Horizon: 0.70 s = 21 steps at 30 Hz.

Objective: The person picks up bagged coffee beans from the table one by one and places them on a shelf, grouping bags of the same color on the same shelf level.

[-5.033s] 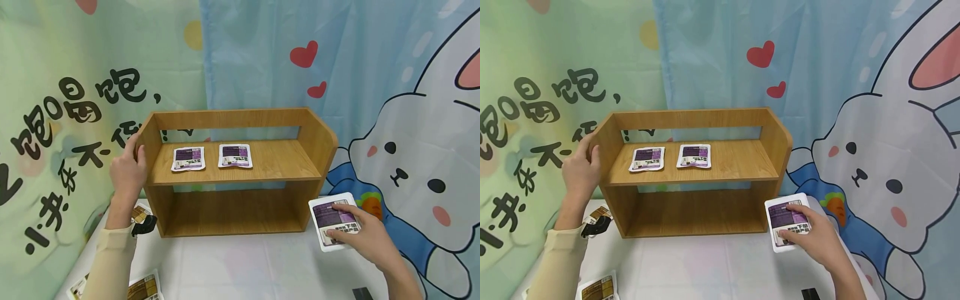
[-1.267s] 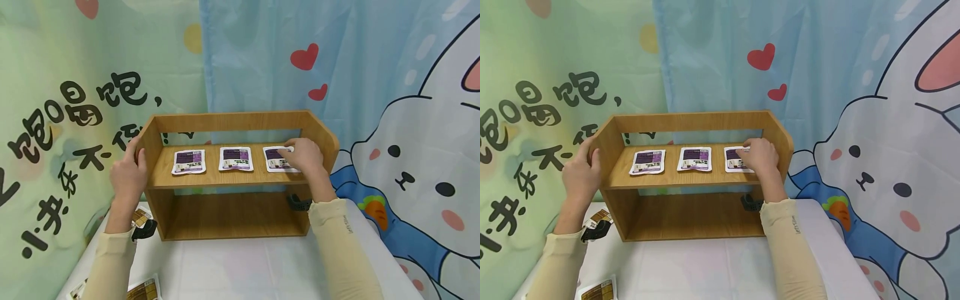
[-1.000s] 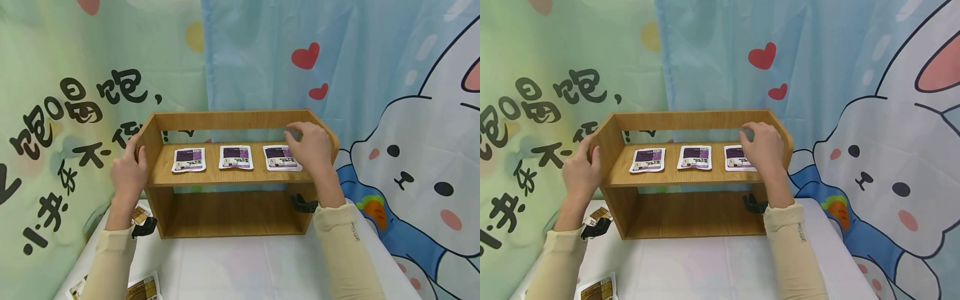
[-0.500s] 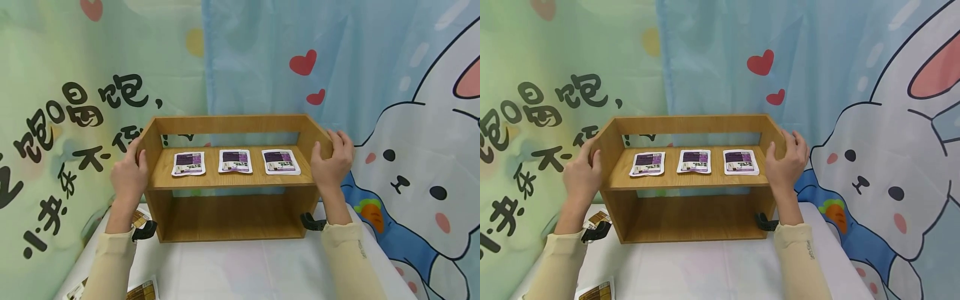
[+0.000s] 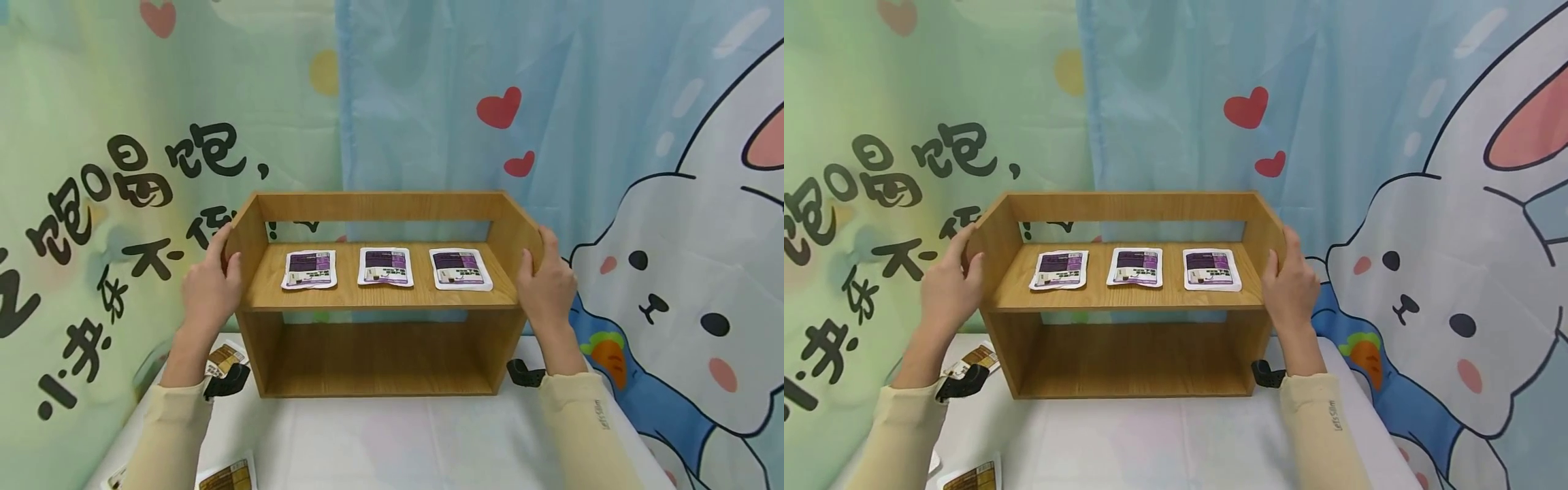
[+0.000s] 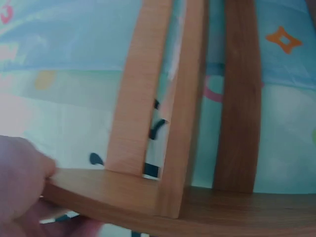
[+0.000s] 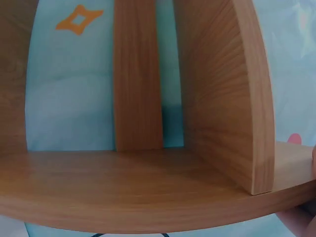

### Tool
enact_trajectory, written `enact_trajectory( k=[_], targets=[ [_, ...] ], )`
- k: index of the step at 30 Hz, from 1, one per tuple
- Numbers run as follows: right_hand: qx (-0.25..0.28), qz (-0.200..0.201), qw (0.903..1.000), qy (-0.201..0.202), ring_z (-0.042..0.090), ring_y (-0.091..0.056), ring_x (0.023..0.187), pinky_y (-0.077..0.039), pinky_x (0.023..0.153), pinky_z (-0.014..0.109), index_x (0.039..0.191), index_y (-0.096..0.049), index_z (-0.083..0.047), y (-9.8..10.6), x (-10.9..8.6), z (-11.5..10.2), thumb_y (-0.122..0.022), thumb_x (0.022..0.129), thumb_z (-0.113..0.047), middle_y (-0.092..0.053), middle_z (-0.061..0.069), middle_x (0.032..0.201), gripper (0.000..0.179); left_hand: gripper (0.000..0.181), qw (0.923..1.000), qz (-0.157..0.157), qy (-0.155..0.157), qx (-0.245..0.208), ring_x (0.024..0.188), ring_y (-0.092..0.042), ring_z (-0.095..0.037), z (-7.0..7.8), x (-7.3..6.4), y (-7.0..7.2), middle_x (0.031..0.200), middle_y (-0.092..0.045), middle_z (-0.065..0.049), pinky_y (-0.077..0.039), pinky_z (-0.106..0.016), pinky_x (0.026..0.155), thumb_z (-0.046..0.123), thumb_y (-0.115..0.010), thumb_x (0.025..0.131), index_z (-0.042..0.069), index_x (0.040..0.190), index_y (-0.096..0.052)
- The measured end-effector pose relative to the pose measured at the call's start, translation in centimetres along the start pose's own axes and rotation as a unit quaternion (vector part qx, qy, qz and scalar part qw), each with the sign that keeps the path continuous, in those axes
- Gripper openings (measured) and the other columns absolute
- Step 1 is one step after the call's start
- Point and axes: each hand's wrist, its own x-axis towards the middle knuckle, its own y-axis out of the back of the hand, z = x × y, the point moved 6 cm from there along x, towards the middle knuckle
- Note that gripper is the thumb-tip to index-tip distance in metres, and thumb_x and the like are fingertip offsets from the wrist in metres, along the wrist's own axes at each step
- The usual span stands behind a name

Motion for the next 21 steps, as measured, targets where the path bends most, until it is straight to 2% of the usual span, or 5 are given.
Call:
enact_trajectory(
  k=[4, 8, 12, 16, 21],
  targets=[
    [-0.022, -0.019, 0.9996, 0.002, 0.046, -0.061, 0.07, -0.048, 0.061, 0.055, 0.141, -0.04, -0.014, -0.1, -0.2, -0.3, -0.048, 0.102, -0.021, -0.065, 0.029, 0.095, 0.041, 0.073, 0.9947, -0.09, 0.025, -0.042, 0.113, -0.053, -0.046, -0.5, -1.8, 0.4, 0.142, -0.043, -0.027, -0.046, -0.057, 0.085, 0.016, -0.053, 0.099, 0.018, 0.157, -0.01],
    [-0.021, -0.013, 0.9997, 0.006, 0.046, -0.063, 0.073, -0.05, 0.063, 0.055, 0.142, -0.039, -0.016, -0.1, -0.1, -0.6, -0.047, 0.103, -0.023, -0.064, 0.028, 0.099, 0.041, 0.078, 0.9862, -0.15, 0.047, -0.052, 0.123, -0.043, -0.05, -1.5, -4.7, 1.3, 0.15, -0.028, -0.029, -0.039, -0.063, 0.092, 0.023, -0.053, 0.1, 0.013, 0.157, -0.001],
    [-0.014, -0.016, 0.9998, -0.004, 0.047, -0.064, 0.08, -0.052, 0.067, 0.055, 0.143, -0.037, -0.018, -0.4, -0.5, -0.5, -0.047, 0.103, -0.023, -0.064, 0.028, 0.103, 0.042, 0.061, 0.9828, -0.182, 0.03, -0.012, 0.109, -0.054, -0.049, -2.7, -8.6, 2.4, 0.137, -0.045, -0.031, -0.043, -0.062, 0.083, 0.025, -0.053, 0.1, 0.001, 0.15, -0.029],
    [-0.005, -0.021, 0.9997, -0.012, 0.046, -0.064, 0.083, -0.052, 0.068, 0.056, 0.143, -0.037, -0.019, -0.7, -1.1, -0.5, -0.048, 0.103, -0.022, -0.064, 0.027, 0.105, 0.042, 0.042, 0.9774, -0.207, 0.017, 0.036, 0.093, -0.063, -0.038, -3.8, -13.3, 2.6, 0.121, -0.061, -0.024, -0.049, -0.053, 0.071, 0.022, -0.062, 0.096, 0.001, 0.131, -0.056],
    [0.001, -0.018, 0.9998, -0.01, 0.045, -0.063, 0.081, -0.051, 0.067, 0.055, 0.143, -0.037, -0.019, -0.8, -1.1, -0.7, -0.048, 0.103, -0.024, -0.064, 0.026, 0.105, 0.043, 0.045, 0.9474, -0.297, 0.102, 0.065, 0.091, -0.064, -0.037, -6.3, -18.2, 1.1, 0.115, -0.063, -0.024, -0.05, -0.05, 0.069, 0.027, -0.068, 0.091, 0.002, 0.127, -0.06]
  ],
)
